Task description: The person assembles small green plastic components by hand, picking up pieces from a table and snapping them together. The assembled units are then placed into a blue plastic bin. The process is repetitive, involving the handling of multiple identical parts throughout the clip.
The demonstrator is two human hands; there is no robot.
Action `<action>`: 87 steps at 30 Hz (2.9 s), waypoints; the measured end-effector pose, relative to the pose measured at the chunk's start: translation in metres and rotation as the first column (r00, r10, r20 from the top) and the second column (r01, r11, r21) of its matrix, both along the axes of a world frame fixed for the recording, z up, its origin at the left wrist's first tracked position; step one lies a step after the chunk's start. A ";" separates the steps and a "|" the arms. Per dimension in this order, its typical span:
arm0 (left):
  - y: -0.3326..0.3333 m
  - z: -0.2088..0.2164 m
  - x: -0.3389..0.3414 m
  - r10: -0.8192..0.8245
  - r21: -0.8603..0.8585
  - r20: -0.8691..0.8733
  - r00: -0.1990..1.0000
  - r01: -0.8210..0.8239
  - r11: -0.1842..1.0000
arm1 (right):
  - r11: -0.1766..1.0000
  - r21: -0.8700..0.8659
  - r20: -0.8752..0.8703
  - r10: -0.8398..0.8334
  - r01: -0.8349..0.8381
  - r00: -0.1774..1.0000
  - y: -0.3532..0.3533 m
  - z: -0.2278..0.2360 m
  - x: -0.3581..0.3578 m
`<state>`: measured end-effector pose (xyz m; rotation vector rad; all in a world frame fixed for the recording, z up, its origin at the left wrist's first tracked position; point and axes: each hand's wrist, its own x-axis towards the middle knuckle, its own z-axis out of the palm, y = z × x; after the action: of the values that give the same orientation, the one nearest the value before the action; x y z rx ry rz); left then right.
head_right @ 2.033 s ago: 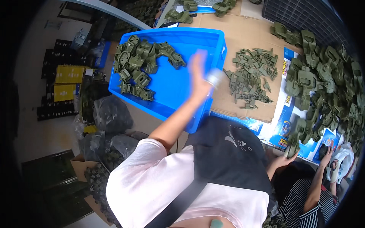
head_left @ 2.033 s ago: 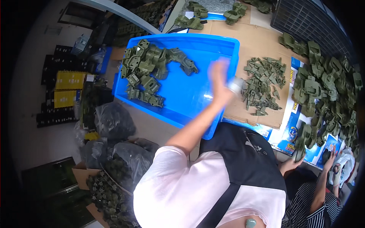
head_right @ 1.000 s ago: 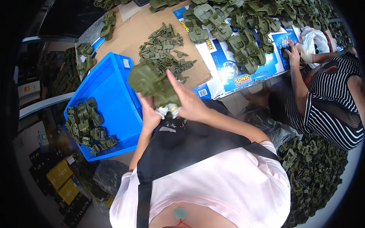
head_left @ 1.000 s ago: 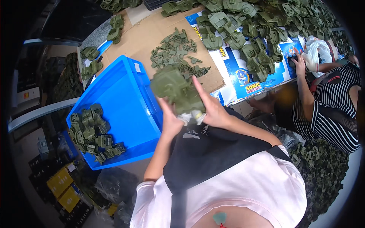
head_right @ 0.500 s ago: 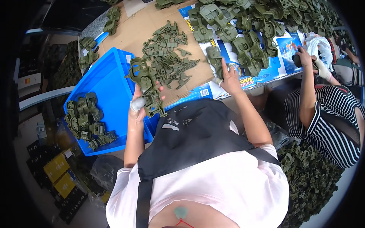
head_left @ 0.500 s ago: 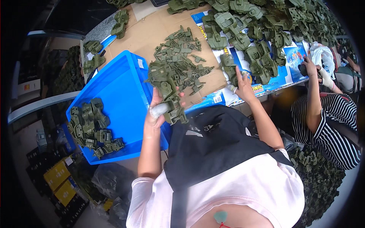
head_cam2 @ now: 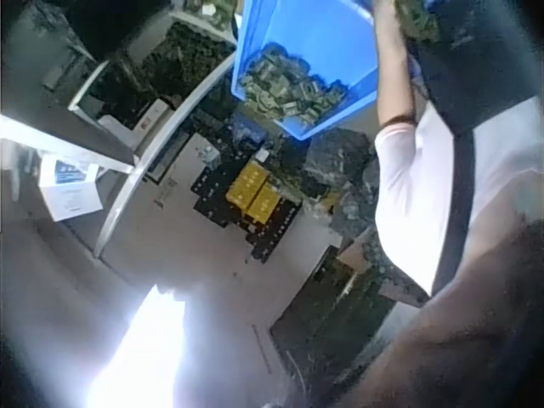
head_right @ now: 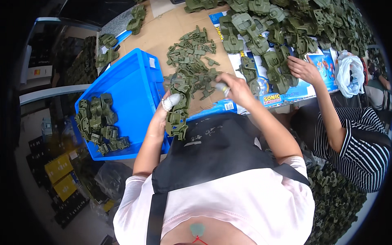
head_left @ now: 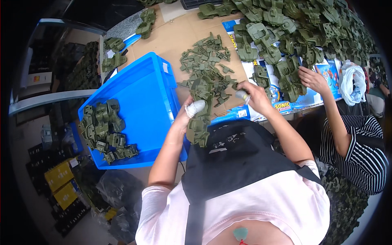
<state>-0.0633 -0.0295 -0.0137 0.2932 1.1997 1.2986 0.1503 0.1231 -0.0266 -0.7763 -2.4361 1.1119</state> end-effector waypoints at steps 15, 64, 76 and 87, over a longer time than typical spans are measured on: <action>0.019 0.022 0.023 -0.430 0.050 -0.203 0.880 0.448 0.893 | 0.982 -0.102 0.060 0.163 -0.156 0.985 -0.022 0.048 -0.004; 0.016 -0.041 0.033 0.045 -0.184 0.425 0.904 0.037 0.982 | 0.890 -0.178 0.135 0.445 -0.420 0.886 -0.042 0.048 0.008; 0.006 -0.064 0.049 -0.043 -0.188 0.394 0.918 0.127 0.974 | 0.832 -0.107 0.346 0.544 -0.544 0.764 -0.069 0.041 -0.004; 0.001 -0.059 0.055 -0.016 -0.159 0.422 0.907 0.091 0.983 | 0.820 -0.133 0.270 0.570 -0.556 0.776 -0.069 0.034 -0.002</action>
<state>-0.0084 -0.0288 -0.0723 -0.0822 0.9204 1.1256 0.1484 0.0538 0.0070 -0.2143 -3.0286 1.3341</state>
